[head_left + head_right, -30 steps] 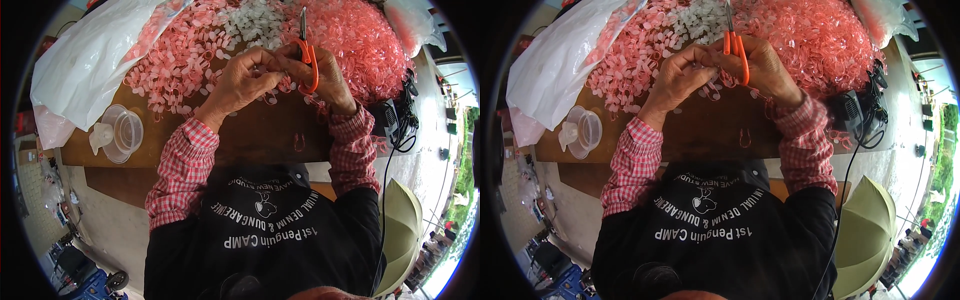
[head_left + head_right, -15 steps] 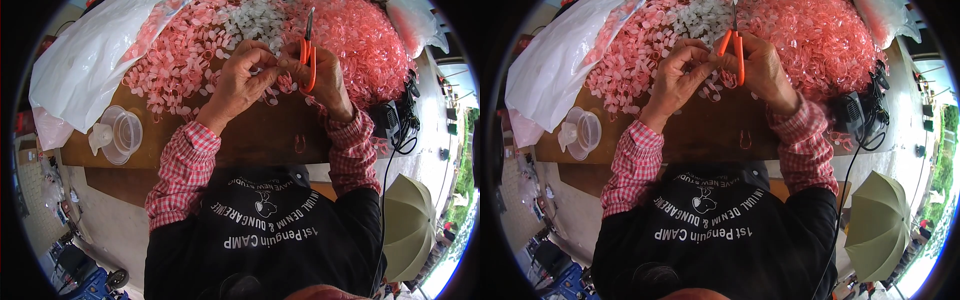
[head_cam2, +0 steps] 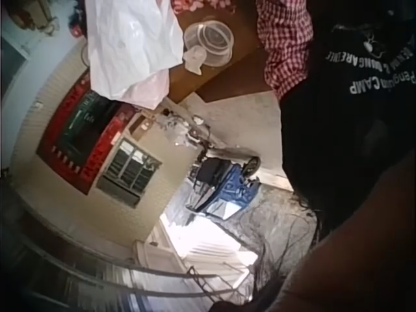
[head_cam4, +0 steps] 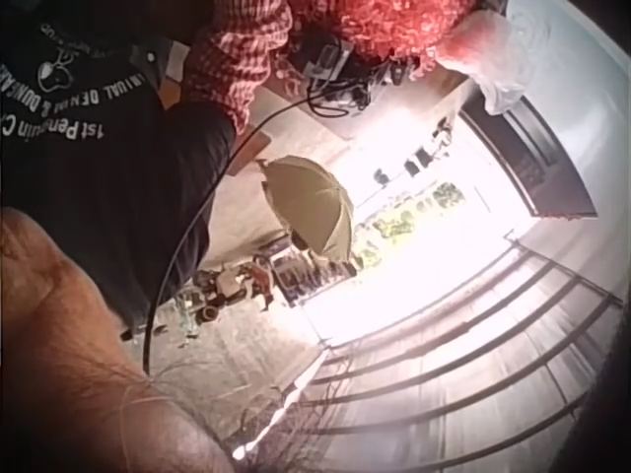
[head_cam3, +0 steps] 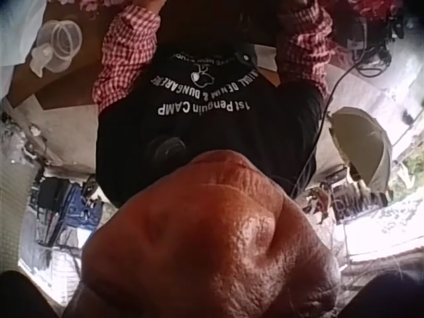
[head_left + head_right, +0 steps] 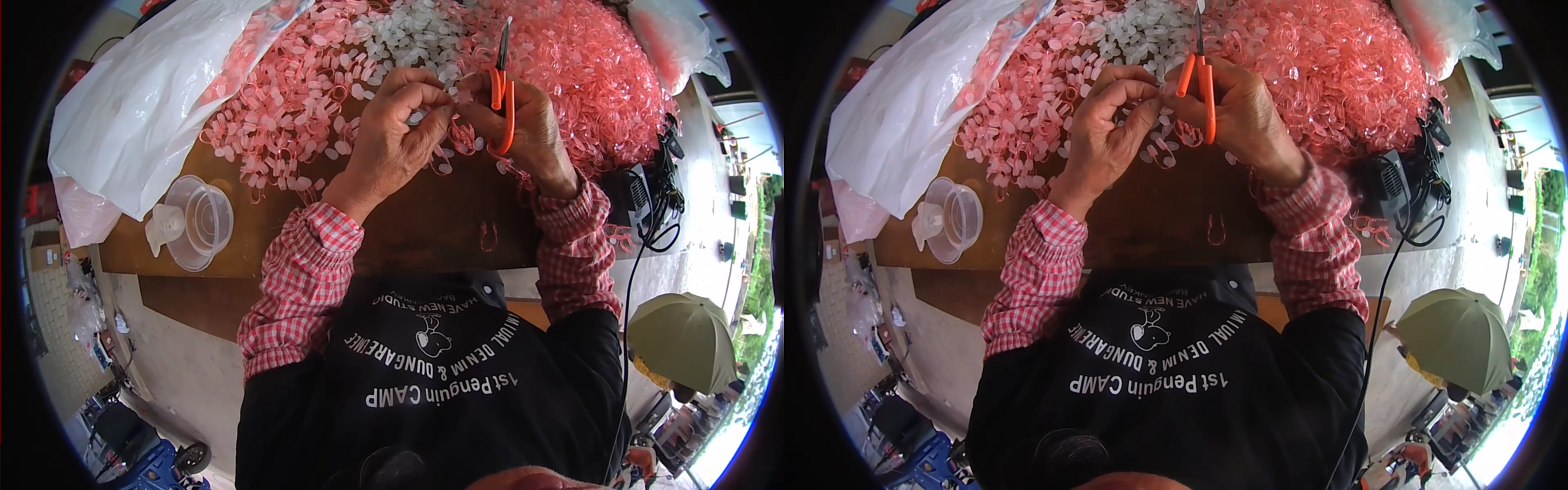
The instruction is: Trimming excess material from small plastic flower-shaped components using scissors.
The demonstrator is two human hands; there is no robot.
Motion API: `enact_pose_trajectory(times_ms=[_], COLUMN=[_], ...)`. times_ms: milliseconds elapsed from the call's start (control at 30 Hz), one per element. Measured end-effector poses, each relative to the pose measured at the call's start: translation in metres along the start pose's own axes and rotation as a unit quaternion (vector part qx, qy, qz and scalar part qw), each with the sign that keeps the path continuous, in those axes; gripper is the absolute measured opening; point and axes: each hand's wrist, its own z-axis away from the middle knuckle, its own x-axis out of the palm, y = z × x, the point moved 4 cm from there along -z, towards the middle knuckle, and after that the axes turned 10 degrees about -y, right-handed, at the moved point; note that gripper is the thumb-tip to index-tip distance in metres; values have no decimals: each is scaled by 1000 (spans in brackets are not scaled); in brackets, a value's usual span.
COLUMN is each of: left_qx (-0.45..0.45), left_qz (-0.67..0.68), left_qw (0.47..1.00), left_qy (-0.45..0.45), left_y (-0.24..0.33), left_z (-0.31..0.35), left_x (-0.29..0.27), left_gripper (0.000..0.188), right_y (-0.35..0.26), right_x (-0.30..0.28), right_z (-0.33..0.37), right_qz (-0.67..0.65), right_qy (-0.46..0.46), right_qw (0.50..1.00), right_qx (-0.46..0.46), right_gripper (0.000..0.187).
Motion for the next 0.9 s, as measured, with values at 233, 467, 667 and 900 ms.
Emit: enact_pose_trajectory(times_ms=[233,467,667,900], left_qx=[-18,-179,-190,-185], left_qz=[5,379,551,620], left_qw=[1000,905,807,760], left_qy=[11,68,93,63], left_y=[-3,-19,-24,-31], left_z=[-1,-1,3,2], left_x=[4,-8,2,7], left_gripper=[11,24,22,20], right_y=[4,-17,4,-3], right_x=[0,-30,-8,1], right_z=[0,6,-1,1], right_qz=[-60,-66,88,141], right_qy=[31,160,74,86], right_qw=[997,985,993,986], right_qx=[40,-7,34,-36], right_gripper=[15,21,23,23])
